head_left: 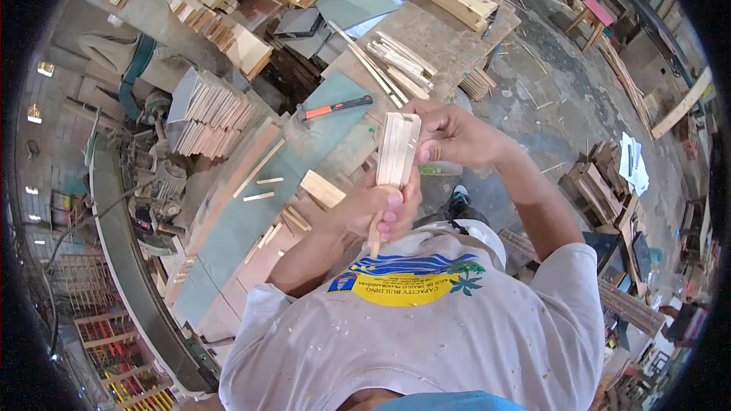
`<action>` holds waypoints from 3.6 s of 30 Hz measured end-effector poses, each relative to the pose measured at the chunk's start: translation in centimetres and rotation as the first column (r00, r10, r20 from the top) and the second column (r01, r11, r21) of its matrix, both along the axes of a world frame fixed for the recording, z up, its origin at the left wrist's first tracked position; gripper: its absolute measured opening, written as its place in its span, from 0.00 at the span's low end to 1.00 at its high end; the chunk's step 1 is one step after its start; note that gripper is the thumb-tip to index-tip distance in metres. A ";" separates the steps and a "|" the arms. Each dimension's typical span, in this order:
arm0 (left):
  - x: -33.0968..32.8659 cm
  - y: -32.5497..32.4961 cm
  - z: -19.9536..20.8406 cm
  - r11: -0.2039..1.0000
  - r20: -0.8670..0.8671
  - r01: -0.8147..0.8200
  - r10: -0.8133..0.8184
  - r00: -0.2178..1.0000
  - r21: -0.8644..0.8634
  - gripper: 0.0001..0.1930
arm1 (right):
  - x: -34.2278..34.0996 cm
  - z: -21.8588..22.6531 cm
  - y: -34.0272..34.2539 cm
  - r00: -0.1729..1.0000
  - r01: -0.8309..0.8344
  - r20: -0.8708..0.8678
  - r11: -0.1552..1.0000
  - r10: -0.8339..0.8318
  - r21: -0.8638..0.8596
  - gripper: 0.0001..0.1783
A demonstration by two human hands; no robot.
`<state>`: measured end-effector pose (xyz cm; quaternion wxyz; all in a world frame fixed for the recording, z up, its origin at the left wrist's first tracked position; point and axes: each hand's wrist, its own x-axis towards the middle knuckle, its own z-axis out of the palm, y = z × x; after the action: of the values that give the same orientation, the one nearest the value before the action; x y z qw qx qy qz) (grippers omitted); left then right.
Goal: The person assembles small wooden components by hand, fitting thin strips into a larger block. They then use a roll of tape to secure the assembled pieces together on a workbench in a cluttered workshop.
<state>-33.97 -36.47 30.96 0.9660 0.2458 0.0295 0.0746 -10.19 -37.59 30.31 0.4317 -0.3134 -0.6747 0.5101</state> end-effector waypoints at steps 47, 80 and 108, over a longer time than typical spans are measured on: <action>-0.8 2.7 -7.6 0.173 -0.256 0.334 0.941 0.223 0.926 0.17 | -3.1 -4.3 1.8 0.907 0.189 0.414 0.953 -0.076 -0.239 0.28; -1.5 4.4 -8.4 0.215 -0.312 0.433 0.935 0.168 0.875 0.19 | -5.0 -7.4 4.9 0.946 0.254 0.287 0.899 -0.154 -0.357 0.34; -1.7 3.9 -9.1 0.196 -0.303 0.545 0.946 0.113 0.815 0.22 | -6.4 -5.7 5.6 0.863 0.226 0.490 0.961 -0.122 -0.157 0.40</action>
<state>-35.68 -32.62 21.84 0.2552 0.7247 0.6302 0.1117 -16.56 -31.96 24.56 0.2619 -0.5325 -0.6712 0.4442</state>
